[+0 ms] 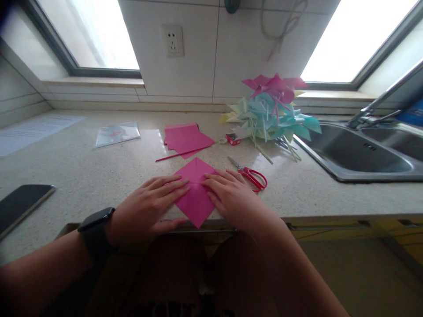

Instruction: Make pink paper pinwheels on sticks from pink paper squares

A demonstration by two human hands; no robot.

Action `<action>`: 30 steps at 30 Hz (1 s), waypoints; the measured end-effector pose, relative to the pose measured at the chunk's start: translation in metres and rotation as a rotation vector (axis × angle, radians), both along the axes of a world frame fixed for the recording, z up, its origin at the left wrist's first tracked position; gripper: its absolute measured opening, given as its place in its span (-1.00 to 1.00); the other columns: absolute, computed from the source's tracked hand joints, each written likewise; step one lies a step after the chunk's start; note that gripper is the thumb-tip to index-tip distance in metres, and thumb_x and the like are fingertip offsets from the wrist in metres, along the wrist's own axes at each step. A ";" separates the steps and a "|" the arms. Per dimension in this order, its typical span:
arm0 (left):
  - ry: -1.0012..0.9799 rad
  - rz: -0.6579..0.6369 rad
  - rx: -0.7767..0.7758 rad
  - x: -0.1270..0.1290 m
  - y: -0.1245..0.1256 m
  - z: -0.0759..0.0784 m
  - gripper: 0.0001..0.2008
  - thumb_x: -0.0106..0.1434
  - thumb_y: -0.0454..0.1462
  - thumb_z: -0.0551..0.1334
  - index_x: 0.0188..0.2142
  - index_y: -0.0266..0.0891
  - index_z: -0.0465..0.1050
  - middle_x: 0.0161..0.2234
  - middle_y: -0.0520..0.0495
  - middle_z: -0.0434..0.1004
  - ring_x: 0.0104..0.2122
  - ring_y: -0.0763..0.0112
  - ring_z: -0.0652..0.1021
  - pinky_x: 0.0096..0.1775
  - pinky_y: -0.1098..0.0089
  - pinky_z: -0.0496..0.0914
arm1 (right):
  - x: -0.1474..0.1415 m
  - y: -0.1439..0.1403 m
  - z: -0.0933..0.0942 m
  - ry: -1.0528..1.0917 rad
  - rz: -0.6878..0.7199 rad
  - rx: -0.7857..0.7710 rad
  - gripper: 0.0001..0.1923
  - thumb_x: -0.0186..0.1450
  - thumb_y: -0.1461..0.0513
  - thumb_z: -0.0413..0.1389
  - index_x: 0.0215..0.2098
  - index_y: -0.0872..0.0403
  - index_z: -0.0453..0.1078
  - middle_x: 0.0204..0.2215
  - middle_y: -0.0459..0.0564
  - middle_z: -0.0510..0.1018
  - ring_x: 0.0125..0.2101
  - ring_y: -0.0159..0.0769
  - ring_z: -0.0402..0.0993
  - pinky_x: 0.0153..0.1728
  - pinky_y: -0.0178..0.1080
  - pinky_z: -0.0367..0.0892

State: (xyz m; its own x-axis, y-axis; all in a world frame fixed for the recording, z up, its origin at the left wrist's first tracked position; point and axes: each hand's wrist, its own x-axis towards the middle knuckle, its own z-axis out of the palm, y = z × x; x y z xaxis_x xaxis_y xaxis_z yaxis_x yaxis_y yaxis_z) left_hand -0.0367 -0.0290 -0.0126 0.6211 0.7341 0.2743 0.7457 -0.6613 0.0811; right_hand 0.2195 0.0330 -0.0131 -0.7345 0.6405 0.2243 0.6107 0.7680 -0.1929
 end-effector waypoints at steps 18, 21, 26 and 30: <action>-0.107 -0.086 -0.010 0.006 -0.007 -0.001 -0.74 0.46 -0.16 0.13 -0.10 -0.14 0.59 -0.41 -0.03 0.58 -0.38 0.28 0.52 -0.32 0.28 0.38 | -0.003 -0.012 -0.002 0.173 -0.010 0.060 -0.72 0.40 0.20 0.11 0.06 0.04 0.46 0.04 0.05 0.56 0.05 -0.01 0.38 0.10 0.07 0.21; -0.223 -0.034 -0.120 0.005 -0.008 0.000 -0.75 0.45 -0.21 0.14 -0.08 -0.16 0.60 -0.33 -0.06 0.65 -0.34 0.32 0.58 -0.29 0.33 0.39 | -0.001 -0.014 -0.001 0.293 0.044 0.049 -0.80 0.39 0.23 0.12 -0.05 0.06 0.49 -0.13 0.05 0.60 -0.10 -0.11 0.43 -0.03 -0.02 0.29; -0.405 0.128 -0.259 0.009 -0.012 0.006 -0.78 0.41 -0.21 0.20 -0.10 -0.16 0.63 -0.35 -0.04 0.67 -0.41 0.39 0.58 -0.35 0.41 0.37 | -0.011 -0.024 0.006 0.524 0.107 -0.095 -0.84 0.37 0.30 0.16 -0.08 0.05 0.49 -0.40 -0.09 0.56 -0.30 -0.29 0.46 -0.18 -0.21 0.33; -0.536 0.193 -0.351 0.013 -0.016 0.009 -0.77 0.40 -0.18 0.22 -0.10 -0.16 0.63 -0.29 -0.04 0.71 -0.36 0.39 0.61 -0.30 0.42 0.41 | -0.025 -0.030 0.007 0.535 0.100 -0.179 -0.90 0.36 0.26 0.19 -0.15 0.06 0.52 -0.41 -0.08 0.59 -0.33 -0.31 0.49 -0.22 -0.22 0.33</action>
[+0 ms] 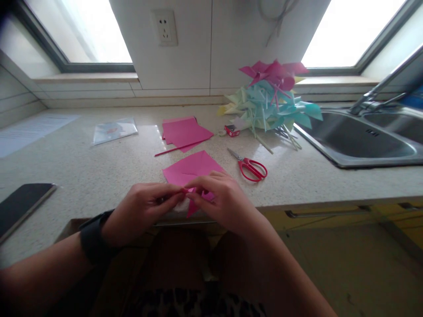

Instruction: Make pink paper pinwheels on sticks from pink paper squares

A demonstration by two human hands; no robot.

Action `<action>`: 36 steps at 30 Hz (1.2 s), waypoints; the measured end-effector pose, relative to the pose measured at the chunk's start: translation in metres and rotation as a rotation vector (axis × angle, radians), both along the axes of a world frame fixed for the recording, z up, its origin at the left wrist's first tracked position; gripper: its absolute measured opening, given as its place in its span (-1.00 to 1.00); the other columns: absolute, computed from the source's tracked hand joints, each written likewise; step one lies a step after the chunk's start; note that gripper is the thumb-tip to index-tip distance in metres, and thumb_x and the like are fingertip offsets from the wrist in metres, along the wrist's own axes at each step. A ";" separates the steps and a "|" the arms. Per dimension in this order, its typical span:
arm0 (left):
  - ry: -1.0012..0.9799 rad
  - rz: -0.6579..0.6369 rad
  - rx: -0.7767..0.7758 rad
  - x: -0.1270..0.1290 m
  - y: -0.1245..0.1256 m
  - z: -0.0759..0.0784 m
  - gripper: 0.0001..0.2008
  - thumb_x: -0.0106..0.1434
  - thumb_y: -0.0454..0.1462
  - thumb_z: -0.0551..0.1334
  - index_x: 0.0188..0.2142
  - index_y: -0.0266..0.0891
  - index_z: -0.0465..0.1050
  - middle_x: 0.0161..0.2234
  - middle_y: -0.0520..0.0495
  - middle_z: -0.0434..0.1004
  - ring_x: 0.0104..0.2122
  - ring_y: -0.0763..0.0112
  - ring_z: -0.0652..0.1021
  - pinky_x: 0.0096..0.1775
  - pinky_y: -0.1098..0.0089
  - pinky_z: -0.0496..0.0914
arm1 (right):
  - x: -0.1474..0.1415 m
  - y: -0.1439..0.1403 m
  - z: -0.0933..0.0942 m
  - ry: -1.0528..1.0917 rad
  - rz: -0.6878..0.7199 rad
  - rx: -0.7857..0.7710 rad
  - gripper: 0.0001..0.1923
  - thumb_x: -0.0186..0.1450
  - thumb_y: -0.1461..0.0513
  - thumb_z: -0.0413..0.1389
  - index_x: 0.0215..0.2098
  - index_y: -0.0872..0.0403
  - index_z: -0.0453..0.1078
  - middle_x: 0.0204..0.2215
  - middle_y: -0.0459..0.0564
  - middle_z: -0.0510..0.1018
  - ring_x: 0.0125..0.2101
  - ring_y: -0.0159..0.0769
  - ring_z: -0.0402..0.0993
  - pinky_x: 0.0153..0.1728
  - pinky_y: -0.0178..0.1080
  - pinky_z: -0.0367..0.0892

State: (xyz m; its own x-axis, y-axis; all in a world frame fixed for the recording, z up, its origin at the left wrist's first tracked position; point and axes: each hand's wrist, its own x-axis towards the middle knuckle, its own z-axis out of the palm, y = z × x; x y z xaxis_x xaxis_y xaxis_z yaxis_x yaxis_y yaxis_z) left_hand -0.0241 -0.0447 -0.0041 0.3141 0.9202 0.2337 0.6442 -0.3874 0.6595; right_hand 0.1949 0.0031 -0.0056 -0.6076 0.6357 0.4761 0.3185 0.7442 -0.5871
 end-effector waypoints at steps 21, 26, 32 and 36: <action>-0.465 0.061 -0.443 -0.002 0.012 0.007 -0.74 0.21 -0.15 0.40 -0.15 -0.22 0.65 -0.22 -0.06 0.72 -0.28 0.35 0.62 -0.24 0.41 0.46 | -0.009 0.001 -0.011 0.119 -0.113 -0.177 -0.92 0.33 0.20 0.24 -0.24 0.05 0.47 -0.37 -0.08 0.59 -0.37 -0.34 0.48 -0.31 -0.28 0.36; -0.516 0.058 -0.438 -0.001 0.012 0.005 -0.77 0.20 -0.15 0.42 -0.20 -0.23 0.63 -0.24 -0.04 0.70 -0.28 0.40 0.61 -0.22 0.43 0.44 | -0.012 0.000 -0.010 0.206 -0.142 -0.274 -0.90 0.27 0.21 0.28 -0.33 0.05 0.46 -0.44 -0.12 0.58 -0.41 -0.37 0.48 -0.37 -0.32 0.36; -0.627 0.130 -0.436 0.000 0.012 0.003 -0.70 0.11 -0.20 0.48 -0.36 -0.23 0.38 -0.45 0.10 0.55 -0.48 0.53 0.51 -0.44 0.53 0.31 | -0.013 0.003 -0.011 0.300 -0.161 -0.345 -0.86 0.22 0.21 0.32 -0.40 0.06 0.46 -0.51 -0.16 0.54 -0.53 -0.43 0.38 -0.52 -0.36 0.28; -0.620 0.142 -0.490 0.001 0.012 0.006 -0.71 0.28 -0.07 0.33 -0.37 -0.25 0.42 -0.42 -0.01 0.61 -0.44 0.47 0.53 -0.38 0.47 0.38 | -0.012 0.005 -0.011 0.349 -0.177 -0.357 -0.84 0.20 0.19 0.33 -0.42 0.07 0.47 -0.54 -0.17 0.51 -0.56 -0.46 0.31 -0.55 -0.37 0.22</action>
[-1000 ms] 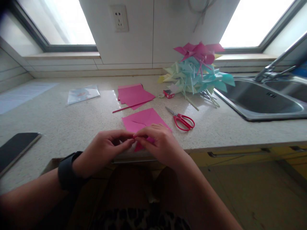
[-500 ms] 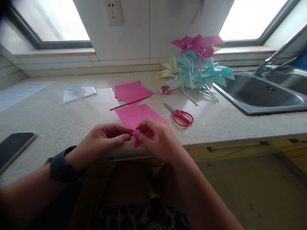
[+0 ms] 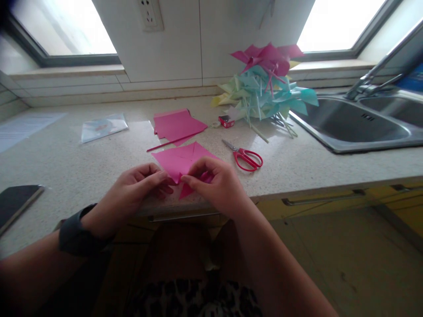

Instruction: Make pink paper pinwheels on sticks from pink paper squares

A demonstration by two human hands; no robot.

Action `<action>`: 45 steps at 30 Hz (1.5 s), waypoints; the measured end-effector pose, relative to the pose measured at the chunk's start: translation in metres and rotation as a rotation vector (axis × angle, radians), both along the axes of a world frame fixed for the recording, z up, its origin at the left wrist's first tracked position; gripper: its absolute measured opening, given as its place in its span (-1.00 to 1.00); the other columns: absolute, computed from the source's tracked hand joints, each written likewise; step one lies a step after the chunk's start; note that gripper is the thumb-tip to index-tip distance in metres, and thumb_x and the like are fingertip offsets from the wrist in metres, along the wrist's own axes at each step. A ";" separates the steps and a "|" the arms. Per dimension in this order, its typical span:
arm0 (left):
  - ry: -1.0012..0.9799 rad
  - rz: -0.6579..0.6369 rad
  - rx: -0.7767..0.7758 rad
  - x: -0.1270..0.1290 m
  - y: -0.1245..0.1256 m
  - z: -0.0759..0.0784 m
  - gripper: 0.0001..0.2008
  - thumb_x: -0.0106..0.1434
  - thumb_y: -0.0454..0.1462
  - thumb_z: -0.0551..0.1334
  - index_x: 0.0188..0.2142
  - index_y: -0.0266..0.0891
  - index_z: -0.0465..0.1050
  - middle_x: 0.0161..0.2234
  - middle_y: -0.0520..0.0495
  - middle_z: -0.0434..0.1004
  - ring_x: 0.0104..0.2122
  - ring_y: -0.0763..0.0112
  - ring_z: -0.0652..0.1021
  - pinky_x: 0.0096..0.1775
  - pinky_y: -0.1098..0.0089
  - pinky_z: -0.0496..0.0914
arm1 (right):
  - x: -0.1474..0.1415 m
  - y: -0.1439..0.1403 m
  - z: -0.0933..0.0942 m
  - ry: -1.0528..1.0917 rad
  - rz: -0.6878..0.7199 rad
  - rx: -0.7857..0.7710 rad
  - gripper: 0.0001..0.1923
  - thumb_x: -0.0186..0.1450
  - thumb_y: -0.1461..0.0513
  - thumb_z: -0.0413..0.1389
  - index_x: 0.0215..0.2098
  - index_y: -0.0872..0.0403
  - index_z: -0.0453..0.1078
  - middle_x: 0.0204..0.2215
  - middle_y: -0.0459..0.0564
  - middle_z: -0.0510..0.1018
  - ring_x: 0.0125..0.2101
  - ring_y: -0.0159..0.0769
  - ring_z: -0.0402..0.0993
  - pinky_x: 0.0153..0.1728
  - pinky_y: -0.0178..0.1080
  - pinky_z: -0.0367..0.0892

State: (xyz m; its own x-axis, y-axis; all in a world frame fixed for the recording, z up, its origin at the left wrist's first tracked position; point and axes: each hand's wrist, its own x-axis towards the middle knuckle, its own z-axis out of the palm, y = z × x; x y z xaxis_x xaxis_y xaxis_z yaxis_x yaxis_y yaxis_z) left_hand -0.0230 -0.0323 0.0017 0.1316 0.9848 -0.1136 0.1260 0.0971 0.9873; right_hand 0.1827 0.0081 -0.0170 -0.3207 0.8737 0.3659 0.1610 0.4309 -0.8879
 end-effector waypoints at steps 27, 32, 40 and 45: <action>0.166 -0.085 -0.053 -0.001 -0.002 0.008 -0.70 0.24 -0.04 0.37 -0.40 -0.24 0.64 -0.47 0.01 0.62 -0.49 0.50 0.46 -0.43 0.49 0.27 | 0.000 -0.002 0.001 0.024 0.055 -0.033 -0.84 0.17 0.20 0.37 -0.42 0.07 0.50 -0.55 -0.14 0.56 -0.57 -0.46 0.39 -0.59 -0.39 0.28; 0.157 -0.099 -0.071 -0.002 -0.002 0.009 -0.67 0.25 -0.02 0.36 -0.39 -0.24 0.66 -0.45 -0.03 0.65 -0.46 0.48 0.49 -0.41 0.50 0.32 | 0.000 -0.001 0.003 0.039 0.053 -0.041 -0.82 0.15 0.21 0.39 -0.45 0.08 0.49 -0.57 -0.15 0.55 -0.58 -0.45 0.39 -0.60 -0.40 0.27; 0.179 -0.123 -0.072 -0.001 -0.002 0.011 -0.74 0.27 -0.09 0.36 -0.42 -0.21 0.66 -0.50 0.04 0.63 -0.50 0.54 0.48 -0.44 0.55 0.31 | 0.000 -0.002 0.003 0.036 0.066 -0.034 -0.85 0.16 0.23 0.37 -0.43 0.09 0.49 -0.55 -0.13 0.57 -0.57 -0.46 0.41 -0.59 -0.41 0.28; 0.178 -0.120 -0.079 -0.001 -0.002 0.010 -0.74 0.26 -0.08 0.36 -0.40 -0.21 0.67 -0.45 0.01 0.67 -0.47 0.53 0.51 -0.41 0.55 0.34 | -0.002 -0.002 0.005 0.038 0.068 -0.043 -0.85 0.16 0.24 0.36 -0.44 0.09 0.49 -0.56 -0.13 0.56 -0.58 -0.46 0.40 -0.61 -0.41 0.27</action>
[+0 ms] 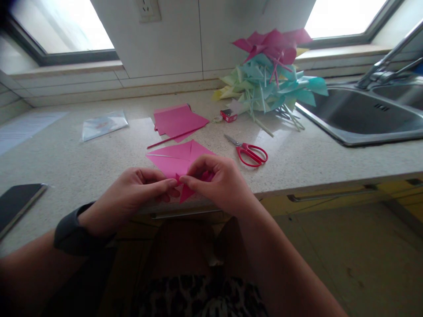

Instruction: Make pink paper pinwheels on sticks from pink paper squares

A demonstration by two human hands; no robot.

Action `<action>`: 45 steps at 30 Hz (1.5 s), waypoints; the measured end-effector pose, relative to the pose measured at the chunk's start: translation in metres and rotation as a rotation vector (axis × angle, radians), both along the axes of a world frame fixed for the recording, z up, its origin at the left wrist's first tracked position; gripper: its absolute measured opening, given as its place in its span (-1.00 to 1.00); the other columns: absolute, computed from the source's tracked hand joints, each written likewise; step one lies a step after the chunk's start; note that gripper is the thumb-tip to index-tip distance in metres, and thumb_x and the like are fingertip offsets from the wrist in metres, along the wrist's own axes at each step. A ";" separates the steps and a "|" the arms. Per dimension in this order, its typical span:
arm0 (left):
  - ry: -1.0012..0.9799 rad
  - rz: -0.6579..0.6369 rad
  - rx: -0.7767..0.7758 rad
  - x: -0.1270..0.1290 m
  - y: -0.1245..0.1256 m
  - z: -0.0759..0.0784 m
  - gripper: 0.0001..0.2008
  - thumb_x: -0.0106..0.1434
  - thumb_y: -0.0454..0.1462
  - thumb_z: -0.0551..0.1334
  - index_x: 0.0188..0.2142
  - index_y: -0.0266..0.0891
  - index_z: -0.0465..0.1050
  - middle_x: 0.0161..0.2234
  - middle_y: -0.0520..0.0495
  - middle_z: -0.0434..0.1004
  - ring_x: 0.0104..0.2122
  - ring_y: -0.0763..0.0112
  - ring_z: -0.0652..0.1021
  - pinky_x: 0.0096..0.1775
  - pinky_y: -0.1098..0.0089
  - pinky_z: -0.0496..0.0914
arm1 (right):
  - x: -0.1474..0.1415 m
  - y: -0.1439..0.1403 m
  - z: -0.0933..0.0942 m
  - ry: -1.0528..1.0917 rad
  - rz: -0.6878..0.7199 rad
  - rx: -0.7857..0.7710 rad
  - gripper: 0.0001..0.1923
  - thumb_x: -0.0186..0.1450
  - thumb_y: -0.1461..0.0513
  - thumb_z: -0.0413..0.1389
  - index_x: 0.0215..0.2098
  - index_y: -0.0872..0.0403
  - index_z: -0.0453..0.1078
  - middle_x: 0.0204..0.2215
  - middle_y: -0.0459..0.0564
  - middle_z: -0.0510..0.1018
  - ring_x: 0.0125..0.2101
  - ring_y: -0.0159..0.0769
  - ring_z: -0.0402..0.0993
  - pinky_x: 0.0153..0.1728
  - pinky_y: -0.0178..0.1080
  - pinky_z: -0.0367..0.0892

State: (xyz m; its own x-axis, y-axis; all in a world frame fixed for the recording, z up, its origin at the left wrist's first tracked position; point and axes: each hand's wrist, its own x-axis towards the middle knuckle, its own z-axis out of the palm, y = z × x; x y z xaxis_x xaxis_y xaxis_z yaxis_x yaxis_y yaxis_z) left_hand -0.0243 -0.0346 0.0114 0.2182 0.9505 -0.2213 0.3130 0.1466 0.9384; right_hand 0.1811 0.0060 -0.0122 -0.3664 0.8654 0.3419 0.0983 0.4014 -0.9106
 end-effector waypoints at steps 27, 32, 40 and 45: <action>-0.004 -0.007 0.021 0.000 0.000 0.000 -0.80 0.28 -0.16 0.35 -0.41 -0.20 0.64 -0.48 0.07 0.63 -0.48 0.57 0.49 -0.45 0.57 0.29 | 0.000 0.000 -0.005 -0.018 -0.021 -0.033 -0.84 0.17 0.23 0.36 -0.45 0.09 0.48 -0.57 -0.15 0.55 -0.59 -0.50 0.39 -0.63 -0.45 0.24; 0.008 -0.010 0.007 0.001 0.001 0.001 -0.78 0.29 -0.14 0.34 -0.39 -0.21 0.66 -0.46 0.03 0.65 -0.46 0.53 0.51 -0.42 0.55 0.32 | 0.001 0.000 -0.006 -0.018 -0.012 -0.038 -0.85 0.17 0.23 0.35 -0.44 0.09 0.48 -0.56 -0.14 0.55 -0.59 -0.49 0.39 -0.62 -0.44 0.26; 0.011 0.003 0.000 0.000 -0.001 0.001 -0.74 0.27 -0.08 0.36 -0.40 -0.22 0.65 -0.46 0.02 0.65 -0.47 0.51 0.49 -0.42 0.52 0.31 | 0.001 -0.001 -0.003 -0.031 -0.012 -0.048 -0.83 0.17 0.21 0.35 -0.44 0.09 0.47 -0.57 -0.13 0.54 -0.59 -0.47 0.38 -0.62 -0.42 0.26; 0.022 0.006 -0.007 -0.001 0.000 0.001 -0.74 0.27 -0.09 0.35 -0.39 -0.22 0.65 -0.45 0.00 0.65 -0.47 0.48 0.51 -0.42 0.51 0.32 | 0.001 0.000 -0.004 -0.040 -0.013 -0.038 -0.84 0.18 0.21 0.34 -0.43 0.09 0.47 -0.56 -0.13 0.54 -0.60 -0.46 0.37 -0.63 -0.40 0.25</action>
State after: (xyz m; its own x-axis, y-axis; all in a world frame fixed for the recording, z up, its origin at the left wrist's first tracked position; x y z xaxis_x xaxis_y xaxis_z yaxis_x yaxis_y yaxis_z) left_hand -0.0250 -0.0346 0.0120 0.2074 0.9501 -0.2328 0.3326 0.1553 0.9302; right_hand 0.1819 0.0057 -0.0159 -0.3673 0.8823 0.2943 0.1399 0.3652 -0.9204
